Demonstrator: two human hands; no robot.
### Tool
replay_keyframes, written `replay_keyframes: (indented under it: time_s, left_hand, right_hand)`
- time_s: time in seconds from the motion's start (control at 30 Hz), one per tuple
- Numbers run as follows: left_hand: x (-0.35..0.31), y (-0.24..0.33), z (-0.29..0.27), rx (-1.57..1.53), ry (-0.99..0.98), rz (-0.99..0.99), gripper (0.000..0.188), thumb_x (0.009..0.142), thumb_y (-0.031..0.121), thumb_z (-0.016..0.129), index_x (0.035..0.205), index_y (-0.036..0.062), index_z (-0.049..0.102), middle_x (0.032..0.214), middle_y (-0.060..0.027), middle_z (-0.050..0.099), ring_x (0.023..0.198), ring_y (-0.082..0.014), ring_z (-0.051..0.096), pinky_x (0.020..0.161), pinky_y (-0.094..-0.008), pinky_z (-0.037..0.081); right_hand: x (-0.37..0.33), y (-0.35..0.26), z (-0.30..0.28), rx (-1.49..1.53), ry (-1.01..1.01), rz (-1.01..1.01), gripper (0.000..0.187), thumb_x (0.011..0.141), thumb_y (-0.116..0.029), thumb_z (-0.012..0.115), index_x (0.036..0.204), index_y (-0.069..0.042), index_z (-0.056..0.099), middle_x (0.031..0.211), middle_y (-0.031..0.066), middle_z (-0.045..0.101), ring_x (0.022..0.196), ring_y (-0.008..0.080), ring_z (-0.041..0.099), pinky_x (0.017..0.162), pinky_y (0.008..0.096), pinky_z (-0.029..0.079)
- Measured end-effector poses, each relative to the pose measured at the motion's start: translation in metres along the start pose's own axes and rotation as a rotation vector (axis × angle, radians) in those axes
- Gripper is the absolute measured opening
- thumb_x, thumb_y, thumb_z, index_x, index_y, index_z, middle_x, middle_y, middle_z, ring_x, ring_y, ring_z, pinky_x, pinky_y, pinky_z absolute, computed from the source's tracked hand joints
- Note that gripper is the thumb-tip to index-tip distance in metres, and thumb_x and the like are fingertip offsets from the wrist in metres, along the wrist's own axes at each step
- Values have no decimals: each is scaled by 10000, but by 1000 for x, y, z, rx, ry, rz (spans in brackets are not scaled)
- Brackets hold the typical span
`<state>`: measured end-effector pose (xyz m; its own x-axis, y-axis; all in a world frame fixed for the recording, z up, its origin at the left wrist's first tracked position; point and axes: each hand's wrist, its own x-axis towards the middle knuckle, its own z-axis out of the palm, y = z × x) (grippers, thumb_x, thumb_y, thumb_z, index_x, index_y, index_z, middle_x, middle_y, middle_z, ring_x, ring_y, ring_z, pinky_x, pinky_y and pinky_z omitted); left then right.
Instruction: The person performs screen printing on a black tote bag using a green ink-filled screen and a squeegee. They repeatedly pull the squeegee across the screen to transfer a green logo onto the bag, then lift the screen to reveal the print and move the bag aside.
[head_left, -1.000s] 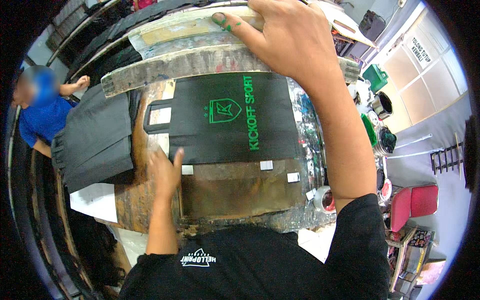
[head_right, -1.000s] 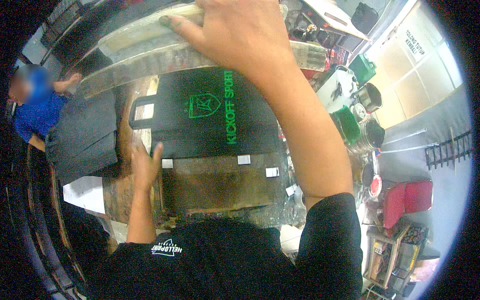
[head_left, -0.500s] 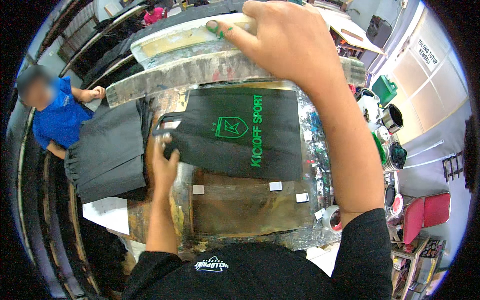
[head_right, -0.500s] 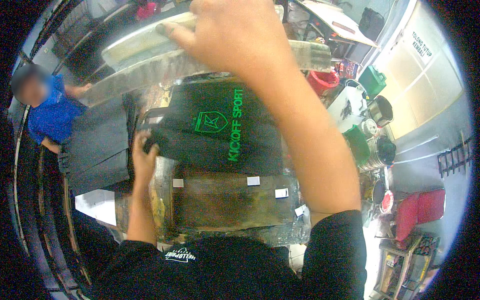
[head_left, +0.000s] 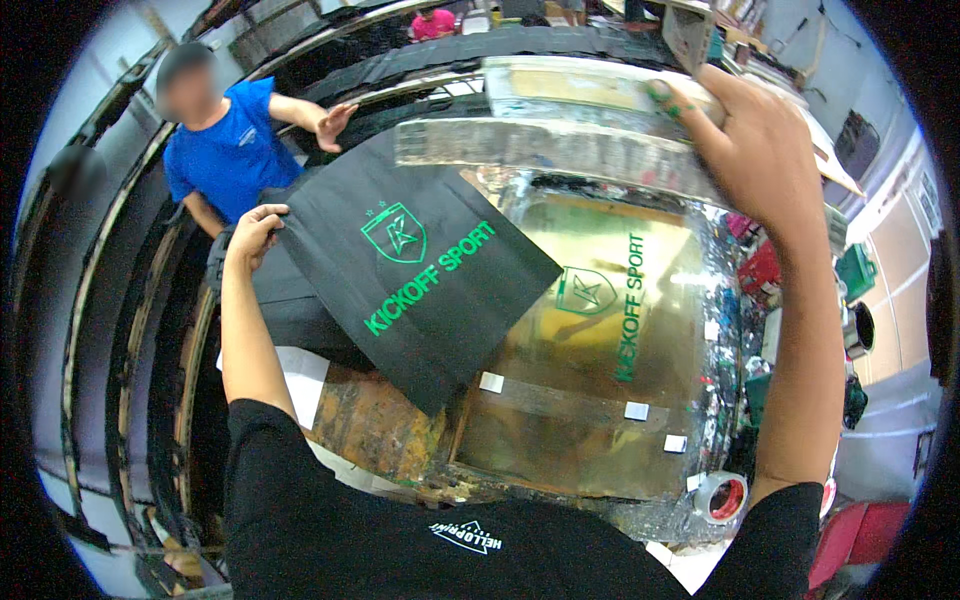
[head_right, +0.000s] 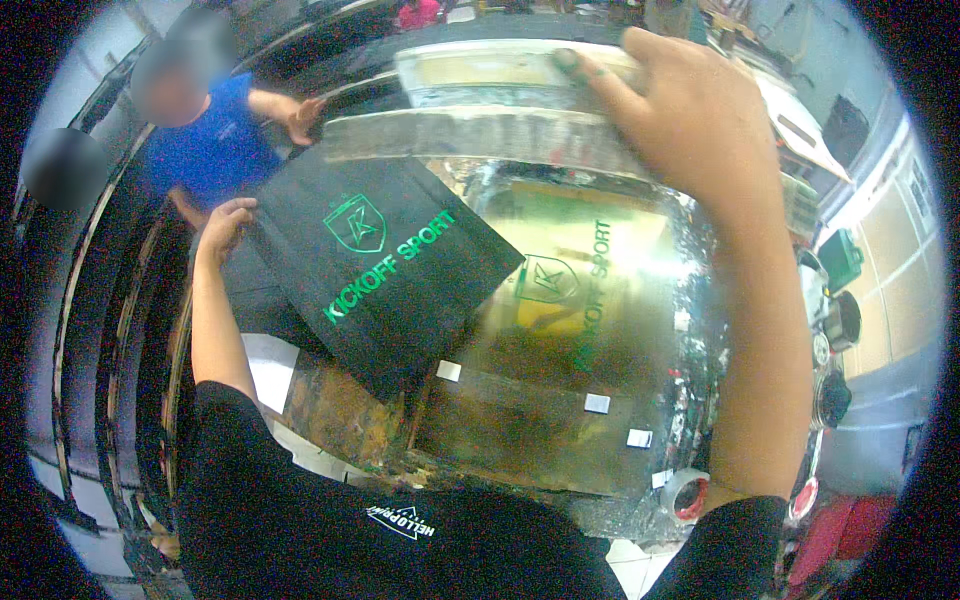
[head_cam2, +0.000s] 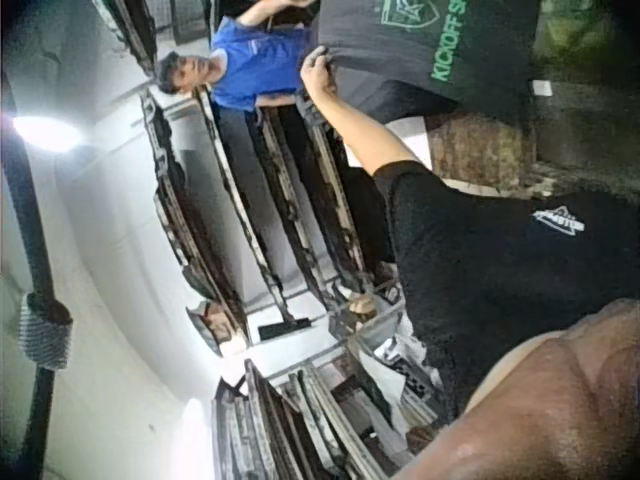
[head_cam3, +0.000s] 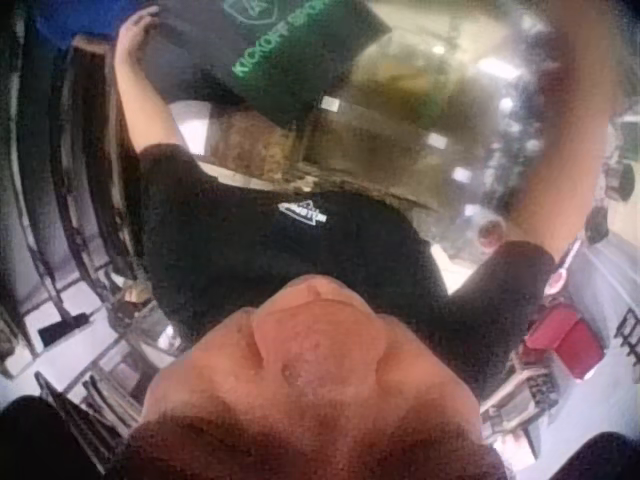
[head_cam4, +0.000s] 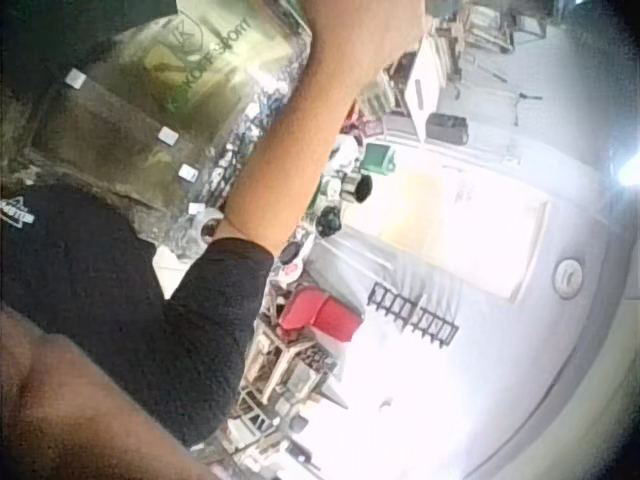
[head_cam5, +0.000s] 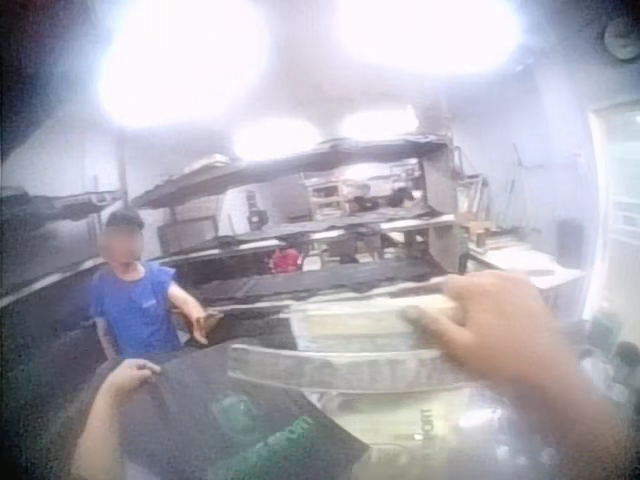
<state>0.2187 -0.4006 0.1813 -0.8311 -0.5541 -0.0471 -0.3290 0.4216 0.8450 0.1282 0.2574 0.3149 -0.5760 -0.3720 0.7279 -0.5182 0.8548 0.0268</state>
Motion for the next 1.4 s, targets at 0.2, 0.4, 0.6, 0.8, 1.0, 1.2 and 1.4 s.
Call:
replay_keyframes:
  time_s: [0.2,0.4,0.6,0.8,1.0,1.2,1.4]
  left_hand:
    - [31,-137,-87,260,597,167,376,872,108,791,1245,69,769,1002,-113,778,921,-249,706,853,-400,577]
    - [-95,-57,59,440,912,723,267,1010,191,725,1198,2,736,1298,-201,656,1237,-357,621,1074,-483,475]
    - [-184,-33,106,576,439,1042,168,968,109,766,1113,25,756,1077,-131,744,1043,-346,692,927,-457,539]
    - [-132,-80,108,715,229,690,552,1000,393,741,1412,37,652,1483,-223,606,1442,-429,505,1187,-518,418]
    - [-98,-93,144,939,65,259,885,1040,703,457,1693,120,324,1762,-212,241,1640,-423,162,1300,-650,91]
    - [-101,-97,162,987,40,129,859,1044,663,469,1687,109,340,1774,-154,254,1639,-372,208,1306,-617,134]
    - [-100,-97,162,925,163,205,636,1012,552,624,1526,178,613,1641,-103,511,1539,-345,423,1254,-584,292]
  right_hand:
    - [1,1,4,56,-7,-25,541,1018,-536,583,1027,-11,711,986,285,724,971,482,688,877,563,517]
    - [-9,-2,-4,-66,-62,9,543,1020,-541,581,1093,-18,709,1004,285,718,986,480,676,878,551,508]
    - [-7,-1,-1,-26,-35,4,546,1029,-539,569,1072,-11,700,999,267,712,1012,474,670,903,538,495]
    - [-11,-13,-11,14,-154,80,492,1014,-508,597,1046,-26,692,1013,251,721,983,455,675,883,537,490]
    - [-15,-17,-11,-16,-111,14,525,1010,-535,623,1035,-17,703,930,233,718,949,434,687,831,532,486]
    - [-24,-21,-15,-4,-61,12,420,976,-449,685,1102,-53,745,900,175,708,911,380,675,824,504,449]
    - [-29,-22,-13,8,-1,-19,388,959,-432,707,959,-45,692,833,147,656,850,355,651,791,483,426]
